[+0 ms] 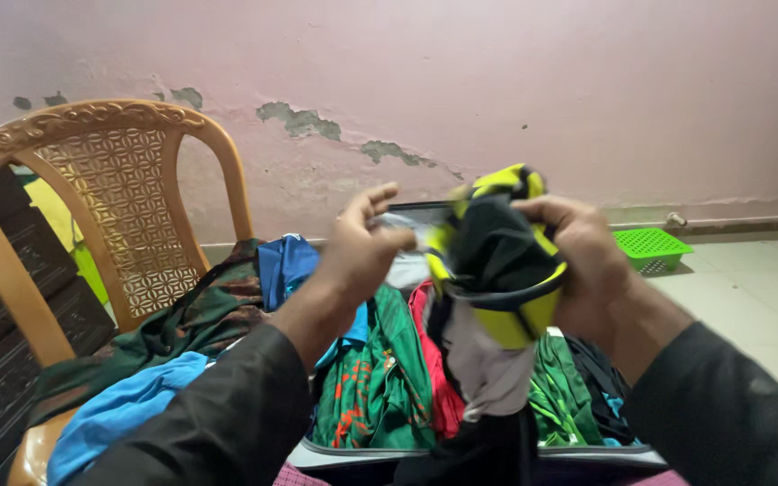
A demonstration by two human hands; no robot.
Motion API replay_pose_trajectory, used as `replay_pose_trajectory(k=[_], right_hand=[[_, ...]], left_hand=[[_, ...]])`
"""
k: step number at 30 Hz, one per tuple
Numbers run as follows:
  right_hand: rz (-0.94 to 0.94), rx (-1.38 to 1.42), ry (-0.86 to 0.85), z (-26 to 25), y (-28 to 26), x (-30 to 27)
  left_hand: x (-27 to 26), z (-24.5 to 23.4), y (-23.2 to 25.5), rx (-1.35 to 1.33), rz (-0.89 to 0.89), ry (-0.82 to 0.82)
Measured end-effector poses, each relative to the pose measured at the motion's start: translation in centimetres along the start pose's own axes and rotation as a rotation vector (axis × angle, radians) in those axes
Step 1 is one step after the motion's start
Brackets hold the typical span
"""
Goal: The person folds various pieces of clothing by hand and places them into an open suitcase. They handle multiple garments, including shirts and pants, folding each one before arranging it inside the luggage.
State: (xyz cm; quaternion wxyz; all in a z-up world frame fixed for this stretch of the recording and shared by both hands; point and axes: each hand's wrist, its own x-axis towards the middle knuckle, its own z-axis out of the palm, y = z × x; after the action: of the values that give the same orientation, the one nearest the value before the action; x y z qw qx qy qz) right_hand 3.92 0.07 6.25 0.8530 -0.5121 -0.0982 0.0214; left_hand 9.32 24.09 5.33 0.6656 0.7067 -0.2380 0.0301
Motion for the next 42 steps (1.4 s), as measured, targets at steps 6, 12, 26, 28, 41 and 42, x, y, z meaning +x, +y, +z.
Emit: replay_pose_trajectory(k=[6, 12, 26, 28, 41, 42], right_hand=[[-0.219, -0.075, -0.072, -1.5, -2.7, 0.5], [0.095, 0.143, -0.200, -1.0, -3.3, 0.7], [0.368, -0.838, -0.201, -5.2, -3.1, 2.9], [0.356, -0.982, -0.157, -4.7, -2.7, 2.8], [0.285, -0.648, 0.409, 0.0, -3.9, 1.5], [0.273, -0.645, 0.418, 0.0, -3.9, 1.4]], left_hand=[[-4.8, 3.6, -2.0, -0.494, -0.578, -0.441], [-3.9, 4.9, -4.4, -0.694, -0.318, -0.611], [4.4, -1.4, -0.4, 0.363, -0.006, 0.117], [4.3, -2.2, 2.0, 0.498, -0.051, 0.023], [4.8, -7.1, 4.6, -0.013, -0.624, -0.246], [4.5, -7.2, 4.8, 0.023, -0.643, -0.269]])
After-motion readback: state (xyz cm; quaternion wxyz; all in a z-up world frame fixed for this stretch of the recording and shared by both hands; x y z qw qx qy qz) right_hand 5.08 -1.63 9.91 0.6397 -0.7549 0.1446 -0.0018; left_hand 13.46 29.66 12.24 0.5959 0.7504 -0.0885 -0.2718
